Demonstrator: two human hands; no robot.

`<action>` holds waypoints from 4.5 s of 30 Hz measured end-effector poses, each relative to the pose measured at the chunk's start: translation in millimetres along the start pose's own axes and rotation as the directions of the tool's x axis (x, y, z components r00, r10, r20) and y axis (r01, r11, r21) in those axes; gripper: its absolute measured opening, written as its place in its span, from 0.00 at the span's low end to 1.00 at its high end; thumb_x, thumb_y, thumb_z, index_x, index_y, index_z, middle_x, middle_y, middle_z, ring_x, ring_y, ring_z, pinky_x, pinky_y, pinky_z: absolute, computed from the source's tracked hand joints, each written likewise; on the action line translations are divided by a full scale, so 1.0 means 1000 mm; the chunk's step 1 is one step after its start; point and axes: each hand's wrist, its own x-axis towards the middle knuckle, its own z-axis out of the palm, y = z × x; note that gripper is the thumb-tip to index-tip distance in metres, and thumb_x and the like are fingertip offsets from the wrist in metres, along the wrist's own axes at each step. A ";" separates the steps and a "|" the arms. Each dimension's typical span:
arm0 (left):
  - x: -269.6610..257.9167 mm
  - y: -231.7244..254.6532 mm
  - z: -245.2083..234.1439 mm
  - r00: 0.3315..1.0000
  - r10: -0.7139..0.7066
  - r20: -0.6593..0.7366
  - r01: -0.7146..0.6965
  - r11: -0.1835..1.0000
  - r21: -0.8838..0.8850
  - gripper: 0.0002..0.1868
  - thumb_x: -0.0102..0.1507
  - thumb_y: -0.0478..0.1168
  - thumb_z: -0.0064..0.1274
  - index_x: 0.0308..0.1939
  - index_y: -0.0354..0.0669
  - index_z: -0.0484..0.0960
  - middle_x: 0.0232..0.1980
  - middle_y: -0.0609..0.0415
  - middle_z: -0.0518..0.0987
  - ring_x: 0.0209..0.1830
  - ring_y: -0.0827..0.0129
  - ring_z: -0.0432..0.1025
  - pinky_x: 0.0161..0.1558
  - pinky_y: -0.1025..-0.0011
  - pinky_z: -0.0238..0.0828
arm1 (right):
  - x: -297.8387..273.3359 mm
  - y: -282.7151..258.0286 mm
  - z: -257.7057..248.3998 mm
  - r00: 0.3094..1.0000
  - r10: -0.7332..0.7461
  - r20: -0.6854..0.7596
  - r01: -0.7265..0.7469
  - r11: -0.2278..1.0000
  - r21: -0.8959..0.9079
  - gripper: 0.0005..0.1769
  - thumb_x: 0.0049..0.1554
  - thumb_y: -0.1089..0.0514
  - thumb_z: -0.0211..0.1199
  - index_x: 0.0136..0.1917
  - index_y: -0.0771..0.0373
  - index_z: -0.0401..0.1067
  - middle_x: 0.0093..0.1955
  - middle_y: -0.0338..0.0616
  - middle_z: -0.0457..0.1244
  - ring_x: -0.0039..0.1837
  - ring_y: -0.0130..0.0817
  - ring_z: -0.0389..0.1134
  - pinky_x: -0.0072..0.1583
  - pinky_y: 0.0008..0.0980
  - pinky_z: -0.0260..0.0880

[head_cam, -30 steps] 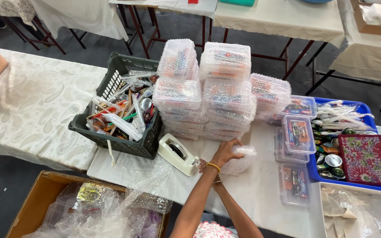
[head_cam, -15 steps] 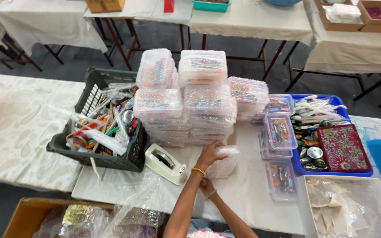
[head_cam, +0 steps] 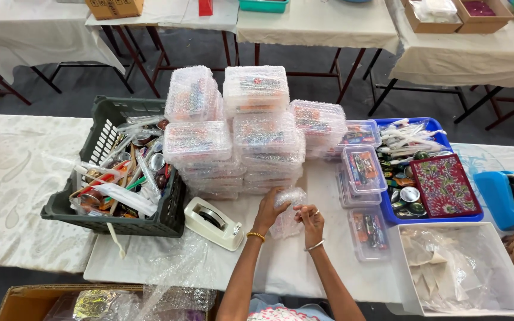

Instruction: Wrap small plastic containers in bubble wrap and secure them with tape.

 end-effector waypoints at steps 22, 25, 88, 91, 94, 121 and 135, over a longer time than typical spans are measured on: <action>-0.012 -0.017 0.001 0.995 0.031 0.093 -0.029 0.999 -0.016 0.40 0.52 0.33 0.63 0.68 0.42 0.66 0.68 0.42 0.71 0.70 0.48 0.65 0.70 0.59 0.61 | 0.010 0.046 0.005 0.816 0.264 -0.515 -0.484 0.799 -0.357 0.35 0.47 0.33 0.74 0.24 0.66 0.68 0.24 0.42 0.64 0.26 0.29 0.66 0.34 0.29 0.69; -0.017 -0.026 0.003 0.995 -0.033 0.091 0.037 0.999 -0.038 0.38 0.52 0.33 0.65 0.65 0.42 0.68 0.66 0.44 0.73 0.69 0.51 0.68 0.69 0.60 0.63 | -0.002 0.056 -0.010 0.782 0.268 -0.563 -0.554 0.712 -0.431 0.35 0.44 0.32 0.77 0.25 0.65 0.67 0.24 0.41 0.63 0.29 0.30 0.65 0.38 0.31 0.69; -0.093 0.013 0.019 0.814 0.574 -0.090 -0.377 0.638 0.671 0.30 0.66 0.36 0.56 0.70 0.46 0.63 0.73 0.53 0.67 0.74 0.64 0.63 0.76 0.37 0.43 | 0.238 -0.168 -0.136 0.938 0.292 -0.185 -0.278 0.955 0.098 0.36 0.55 0.42 0.54 0.73 0.58 0.64 0.64 0.46 0.66 0.60 0.43 0.70 0.46 0.46 0.68; -0.098 0.016 0.004 0.826 0.533 -0.184 -0.276 0.666 0.694 0.29 0.65 0.35 0.56 0.68 0.47 0.66 0.70 0.55 0.71 0.71 0.64 0.66 0.74 0.37 0.46 | 0.315 -0.133 -0.145 0.953 0.301 0.028 -0.300 0.927 0.225 0.33 0.53 0.41 0.58 0.67 0.59 0.68 0.58 0.42 0.68 0.55 0.40 0.71 0.41 0.44 0.71; -0.101 0.011 -0.008 0.808 0.528 -0.262 -0.222 0.684 0.695 0.26 0.64 0.33 0.56 0.65 0.48 0.69 0.67 0.54 0.74 0.68 0.61 0.70 0.72 0.41 0.50 | 0.360 -0.109 -0.137 0.961 0.262 0.095 -0.278 0.924 0.264 0.30 0.58 0.44 0.63 0.67 0.61 0.68 0.59 0.41 0.69 0.57 0.36 0.70 0.51 0.30 0.73; -0.100 -0.053 -0.016 0.796 0.507 -0.331 -0.184 0.723 0.665 0.28 0.59 0.35 0.57 0.63 0.48 0.70 0.64 0.54 0.76 0.64 0.63 0.71 0.73 0.41 0.45 | 0.400 -0.051 -0.196 0.968 0.111 -0.224 -0.202 0.874 -0.443 0.57 0.58 0.13 0.43 0.66 0.71 0.66 0.60 0.53 0.65 0.53 0.39 0.62 0.52 0.41 0.65; -0.092 -0.186 -0.010 0.883 0.392 -0.260 -0.083 0.674 0.734 0.26 0.50 0.45 0.60 0.53 0.61 0.77 0.57 0.64 0.79 0.57 0.72 0.73 0.68 0.38 0.44 | 0.415 0.040 -0.302 0.828 0.095 -0.553 -0.561 0.123 -0.819 0.60 0.39 0.19 0.71 0.63 0.74 0.72 0.65 0.67 0.66 0.68 0.59 0.68 0.66 0.51 0.68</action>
